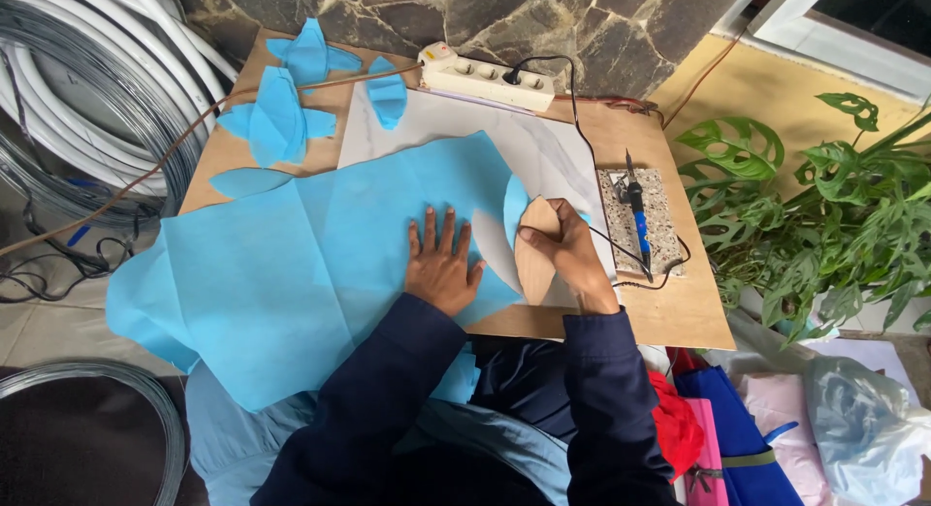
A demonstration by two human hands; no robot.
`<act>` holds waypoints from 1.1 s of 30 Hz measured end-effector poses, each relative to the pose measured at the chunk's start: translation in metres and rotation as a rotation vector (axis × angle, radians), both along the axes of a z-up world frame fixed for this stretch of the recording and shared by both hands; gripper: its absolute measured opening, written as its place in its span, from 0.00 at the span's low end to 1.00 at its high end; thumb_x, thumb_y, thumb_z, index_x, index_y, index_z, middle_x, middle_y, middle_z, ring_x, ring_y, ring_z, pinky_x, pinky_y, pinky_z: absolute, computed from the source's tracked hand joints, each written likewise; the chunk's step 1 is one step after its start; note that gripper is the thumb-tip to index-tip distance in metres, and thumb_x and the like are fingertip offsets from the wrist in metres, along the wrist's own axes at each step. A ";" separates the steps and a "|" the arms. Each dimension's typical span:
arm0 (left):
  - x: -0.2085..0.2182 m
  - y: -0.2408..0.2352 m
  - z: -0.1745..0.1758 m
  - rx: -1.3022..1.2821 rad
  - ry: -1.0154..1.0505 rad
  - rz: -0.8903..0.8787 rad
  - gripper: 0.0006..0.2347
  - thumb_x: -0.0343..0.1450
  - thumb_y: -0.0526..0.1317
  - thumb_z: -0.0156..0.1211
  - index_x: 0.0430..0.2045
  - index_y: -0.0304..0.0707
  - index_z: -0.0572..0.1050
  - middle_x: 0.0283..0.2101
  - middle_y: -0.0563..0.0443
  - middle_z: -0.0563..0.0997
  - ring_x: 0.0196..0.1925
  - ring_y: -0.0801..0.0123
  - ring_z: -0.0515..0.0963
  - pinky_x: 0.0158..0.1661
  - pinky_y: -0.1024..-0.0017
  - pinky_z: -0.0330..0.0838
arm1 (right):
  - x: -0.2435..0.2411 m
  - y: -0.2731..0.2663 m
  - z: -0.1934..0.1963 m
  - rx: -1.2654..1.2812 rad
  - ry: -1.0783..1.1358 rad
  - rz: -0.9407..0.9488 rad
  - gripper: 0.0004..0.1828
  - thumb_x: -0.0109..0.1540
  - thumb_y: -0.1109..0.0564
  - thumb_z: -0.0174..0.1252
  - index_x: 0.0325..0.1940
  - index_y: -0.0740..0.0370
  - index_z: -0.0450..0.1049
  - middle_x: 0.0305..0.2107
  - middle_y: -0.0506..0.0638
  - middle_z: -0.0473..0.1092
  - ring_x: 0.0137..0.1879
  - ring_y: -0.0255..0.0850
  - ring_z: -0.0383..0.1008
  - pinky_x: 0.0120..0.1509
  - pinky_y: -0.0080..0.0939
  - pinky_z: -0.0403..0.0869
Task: Using a heat-cutting tool to trace a template and cut out shapes from blue fabric on a workbench.
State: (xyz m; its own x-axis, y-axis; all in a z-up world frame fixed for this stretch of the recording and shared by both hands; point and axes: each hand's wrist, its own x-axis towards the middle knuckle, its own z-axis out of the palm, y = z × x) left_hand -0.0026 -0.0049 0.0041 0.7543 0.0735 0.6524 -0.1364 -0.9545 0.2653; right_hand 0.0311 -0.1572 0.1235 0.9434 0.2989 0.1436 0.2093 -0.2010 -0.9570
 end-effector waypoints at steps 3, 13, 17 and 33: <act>0.004 0.003 0.006 -0.347 0.043 -0.153 0.18 0.65 0.48 0.48 0.45 0.40 0.68 0.50 0.44 0.69 0.59 0.42 0.60 0.54 0.40 0.48 | -0.008 0.002 0.009 0.022 0.015 -0.006 0.15 0.50 0.58 0.62 0.37 0.64 0.68 0.21 0.48 0.65 0.28 0.35 0.66 0.29 0.28 0.64; -0.053 0.027 0.056 -1.419 -0.253 -0.342 0.09 0.67 0.32 0.55 0.13 0.37 0.71 0.14 0.61 0.61 0.21 0.81 0.57 0.27 0.81 0.63 | -0.044 0.031 0.008 0.071 0.034 0.085 0.08 0.55 0.57 0.58 0.31 0.66 0.71 0.17 0.51 0.64 0.23 0.35 0.63 0.23 0.32 0.67; -0.097 0.073 0.060 -1.384 -0.304 -0.116 0.07 0.68 0.33 0.53 0.17 0.41 0.73 0.15 0.64 0.64 0.21 0.84 0.61 0.26 0.83 0.62 | -0.043 0.039 -0.018 0.025 0.224 0.090 0.12 0.54 0.53 0.60 0.27 0.65 0.69 0.15 0.49 0.64 0.20 0.36 0.67 0.19 0.33 0.70; -0.023 0.259 0.055 -1.309 -0.257 0.197 0.10 0.64 0.28 0.50 0.30 0.52 0.67 0.27 0.53 0.68 0.27 0.72 0.70 0.25 0.75 0.73 | -0.062 0.023 -0.012 -0.409 0.195 0.189 0.09 0.56 0.53 0.55 0.31 0.61 0.75 0.15 0.45 0.52 0.16 0.31 0.48 0.19 0.31 0.53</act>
